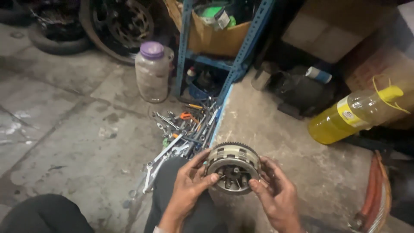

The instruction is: The person assembles a motorcycle clutch by hand, placing friction plates and steel plates alternately into the clutch basket, then installing the pressure plate and cover. The person handles the components one at a time and aligns them carefully.

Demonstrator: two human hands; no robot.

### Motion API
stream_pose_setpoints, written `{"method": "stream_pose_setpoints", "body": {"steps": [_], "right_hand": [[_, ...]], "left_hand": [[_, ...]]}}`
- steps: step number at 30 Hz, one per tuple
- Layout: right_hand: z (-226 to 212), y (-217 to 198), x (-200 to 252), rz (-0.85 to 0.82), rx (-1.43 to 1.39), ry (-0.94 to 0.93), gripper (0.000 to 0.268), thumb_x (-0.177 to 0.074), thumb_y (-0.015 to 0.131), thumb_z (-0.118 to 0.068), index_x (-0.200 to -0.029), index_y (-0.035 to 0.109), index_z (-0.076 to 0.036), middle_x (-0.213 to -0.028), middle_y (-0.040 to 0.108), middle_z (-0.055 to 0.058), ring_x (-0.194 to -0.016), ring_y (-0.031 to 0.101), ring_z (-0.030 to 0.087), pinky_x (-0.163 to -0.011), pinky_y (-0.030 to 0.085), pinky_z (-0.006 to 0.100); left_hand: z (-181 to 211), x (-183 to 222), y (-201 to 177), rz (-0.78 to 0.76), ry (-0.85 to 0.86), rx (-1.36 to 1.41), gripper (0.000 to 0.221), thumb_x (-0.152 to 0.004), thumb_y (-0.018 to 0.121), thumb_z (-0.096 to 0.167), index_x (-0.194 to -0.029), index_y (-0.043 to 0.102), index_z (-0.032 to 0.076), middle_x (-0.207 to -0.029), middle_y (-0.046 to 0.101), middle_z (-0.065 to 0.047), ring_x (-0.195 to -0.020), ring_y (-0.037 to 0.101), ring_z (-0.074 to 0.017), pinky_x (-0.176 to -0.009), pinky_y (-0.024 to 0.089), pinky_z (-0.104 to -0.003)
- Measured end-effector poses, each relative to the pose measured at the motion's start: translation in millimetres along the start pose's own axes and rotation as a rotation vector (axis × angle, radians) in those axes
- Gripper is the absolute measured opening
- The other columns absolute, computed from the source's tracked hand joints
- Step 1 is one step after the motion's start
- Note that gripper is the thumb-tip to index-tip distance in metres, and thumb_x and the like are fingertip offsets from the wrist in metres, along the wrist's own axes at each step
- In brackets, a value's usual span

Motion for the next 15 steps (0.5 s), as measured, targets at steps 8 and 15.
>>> {"method": "stream_pose_setpoints", "body": {"steps": [8,15], "right_hand": [[-47.1,9.2,15.8,0.065,0.011,-0.075,0.074,-0.076,0.077,0.001,-0.143,0.046,0.010,-0.142,0.059,0.026,-0.132,0.060,0.035,-0.105,0.051,0.046],[-71.2,4.9,24.2,0.075,0.065,-0.236,0.072,-0.071,0.082,-0.001,-0.135,0.054,0.013,-0.133,0.065,0.032,-0.129,0.064,0.040,-0.103,0.050,0.051]], "left_hand": [[31.1,8.1,4.6,-0.104,0.040,0.021,0.079,-0.078,0.077,-0.006,-0.147,0.042,-0.012,-0.134,0.064,-0.029,-0.122,0.066,-0.0325,-0.102,0.055,-0.042],[39.0,11.5,3.2,-0.185,0.150,0.004,0.082,-0.074,0.082,-0.008,-0.146,0.042,-0.013,-0.136,0.063,-0.027,-0.125,0.066,-0.0334,-0.105,0.056,-0.046]]}}
Point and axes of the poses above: each hand's wrist, its own x-axis away from the middle knuckle, its own y-axis out of the palm, z = x × y, the point moved 1 cm from there along -x, towards the middle knuckle
